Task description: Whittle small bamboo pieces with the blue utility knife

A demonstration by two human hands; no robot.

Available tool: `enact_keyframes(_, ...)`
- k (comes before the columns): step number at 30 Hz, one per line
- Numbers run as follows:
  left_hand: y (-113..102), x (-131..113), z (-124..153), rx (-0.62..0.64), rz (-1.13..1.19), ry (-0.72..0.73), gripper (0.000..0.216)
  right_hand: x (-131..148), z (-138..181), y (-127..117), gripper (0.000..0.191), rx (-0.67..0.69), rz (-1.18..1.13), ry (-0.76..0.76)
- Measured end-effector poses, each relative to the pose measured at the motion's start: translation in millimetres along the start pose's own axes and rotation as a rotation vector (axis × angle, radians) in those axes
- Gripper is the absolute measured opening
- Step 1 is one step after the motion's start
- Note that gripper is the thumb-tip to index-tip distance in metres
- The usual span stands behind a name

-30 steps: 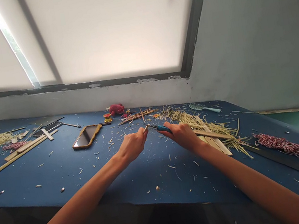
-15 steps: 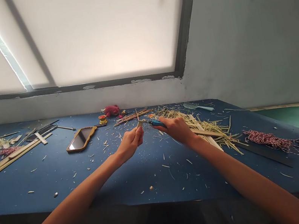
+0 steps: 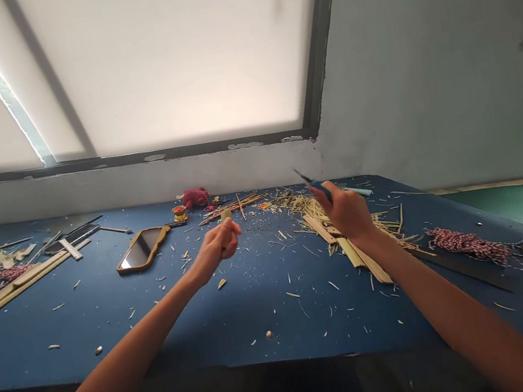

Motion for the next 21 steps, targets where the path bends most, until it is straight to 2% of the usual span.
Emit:
enact_keyframes(3, 19.6, 11.3, 5.1, 0.055, -0.107, -0.021, 0.045, 49.6, 4.4, 0.5, 0.056, 0.036, -0.1, -0.179)
enact_keyframes(6, 26.9, 13.8, 9.1, 0.048, -0.145, -0.007, 0.044, 80.2, 11.3, -2.1, 0.051, 0.048, -0.152, -0.285)
enact_keyframes(13, 24.7, 14.9, 10.0, -0.02, -0.153, 0.002, 0.036, 96.2, 21.1, 4.3, 0.047, 0.058, -0.177, -0.356)
enact_keyframes(21, 29.7, 21.4, 10.5, -0.002, -0.166, 0.041, 0.035, 110.5, 26.1, 9.0, 0.044, 0.094, -0.205, -0.408)
Point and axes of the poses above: each hand's wrist, its own z-axis away from the middle knuckle, its own y-axis out of the palm, x = y × z, the point moved 6 cm from there along -z, towards the middle knuckle, and after that the axes turned 10 degrees about -y, right-handed, at the moved point
